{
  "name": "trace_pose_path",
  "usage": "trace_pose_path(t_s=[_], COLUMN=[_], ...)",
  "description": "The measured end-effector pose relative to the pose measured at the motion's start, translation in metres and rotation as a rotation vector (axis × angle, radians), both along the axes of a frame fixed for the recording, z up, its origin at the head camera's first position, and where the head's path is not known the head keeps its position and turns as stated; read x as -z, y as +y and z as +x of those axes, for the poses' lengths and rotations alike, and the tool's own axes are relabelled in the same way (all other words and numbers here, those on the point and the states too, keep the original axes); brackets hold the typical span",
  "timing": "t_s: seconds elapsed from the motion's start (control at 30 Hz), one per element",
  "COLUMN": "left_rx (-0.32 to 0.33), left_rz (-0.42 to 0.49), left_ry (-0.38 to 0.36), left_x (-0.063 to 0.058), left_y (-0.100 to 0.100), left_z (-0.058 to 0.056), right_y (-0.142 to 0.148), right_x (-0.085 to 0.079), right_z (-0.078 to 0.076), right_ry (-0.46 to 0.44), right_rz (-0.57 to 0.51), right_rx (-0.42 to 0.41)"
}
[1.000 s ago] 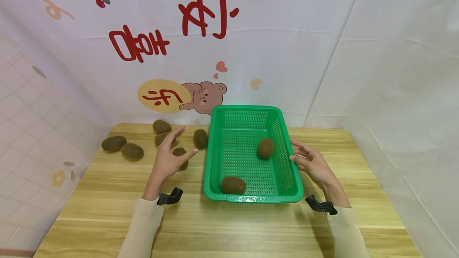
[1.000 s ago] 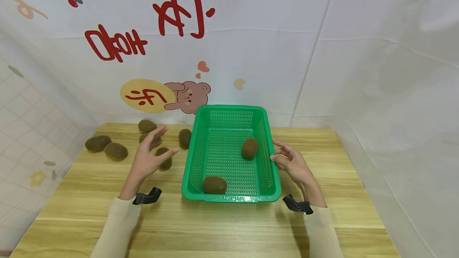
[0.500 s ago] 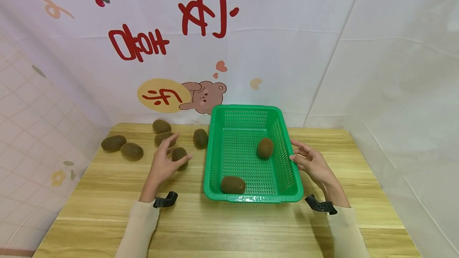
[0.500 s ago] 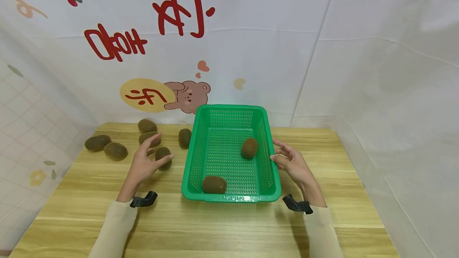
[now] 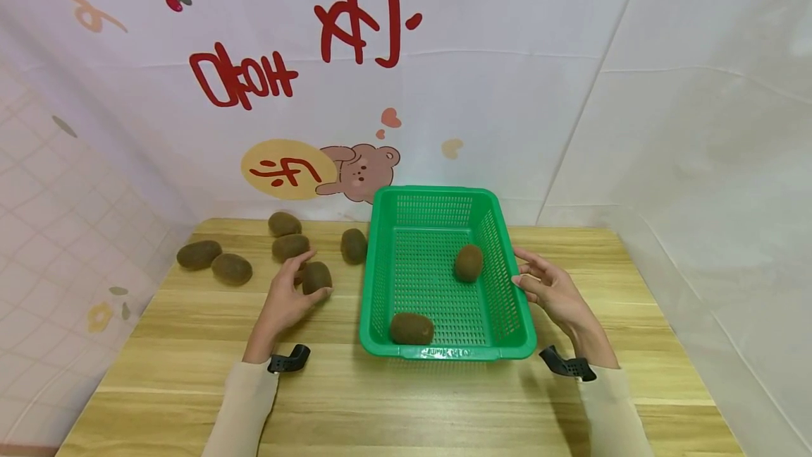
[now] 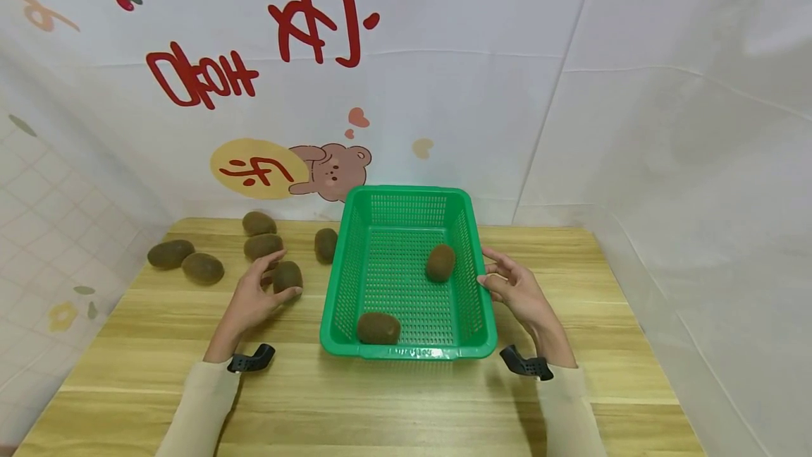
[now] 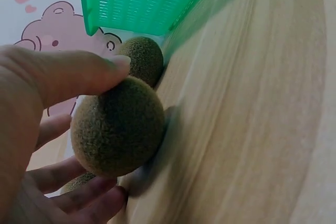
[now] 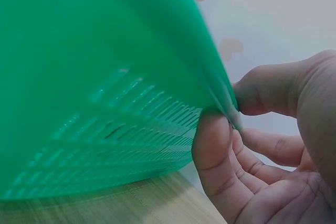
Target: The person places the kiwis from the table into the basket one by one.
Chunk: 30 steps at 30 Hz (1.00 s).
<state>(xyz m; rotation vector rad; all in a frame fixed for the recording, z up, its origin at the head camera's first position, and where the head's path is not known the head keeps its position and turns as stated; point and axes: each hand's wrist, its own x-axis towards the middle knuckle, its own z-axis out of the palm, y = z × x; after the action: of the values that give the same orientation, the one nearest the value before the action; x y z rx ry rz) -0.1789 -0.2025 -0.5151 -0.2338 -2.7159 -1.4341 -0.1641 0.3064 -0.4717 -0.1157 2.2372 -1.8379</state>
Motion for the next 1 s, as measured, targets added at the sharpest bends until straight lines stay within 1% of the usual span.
trace_pose_path(t_s=[0.23,0.43,0.73,1.0], left_rx=[0.023,0.011,-0.033,-0.041], left_rz=[-0.012,-0.031,-0.007,0.008], left_ry=[0.034,0.05,0.037,0.024], left_x=[0.003,0.0015,-0.0014,-0.0021], left_y=[-0.002,-0.0024,-0.0002,-0.0005], left_z=[0.0011,0.0035,0.0039,0.0042], right_y=[0.0001,0.0008,0.0006,-0.0012], right_x=[0.0003,0.0023,0.0012,0.0008], right_z=[0.0006,0.0014,0.001,0.0003], right_ry=[0.004,-0.006,-0.001,-0.007], right_rz=[-0.006,0.003,0.0,-0.015], right_rx=[0.002,0.005,0.007,0.01])
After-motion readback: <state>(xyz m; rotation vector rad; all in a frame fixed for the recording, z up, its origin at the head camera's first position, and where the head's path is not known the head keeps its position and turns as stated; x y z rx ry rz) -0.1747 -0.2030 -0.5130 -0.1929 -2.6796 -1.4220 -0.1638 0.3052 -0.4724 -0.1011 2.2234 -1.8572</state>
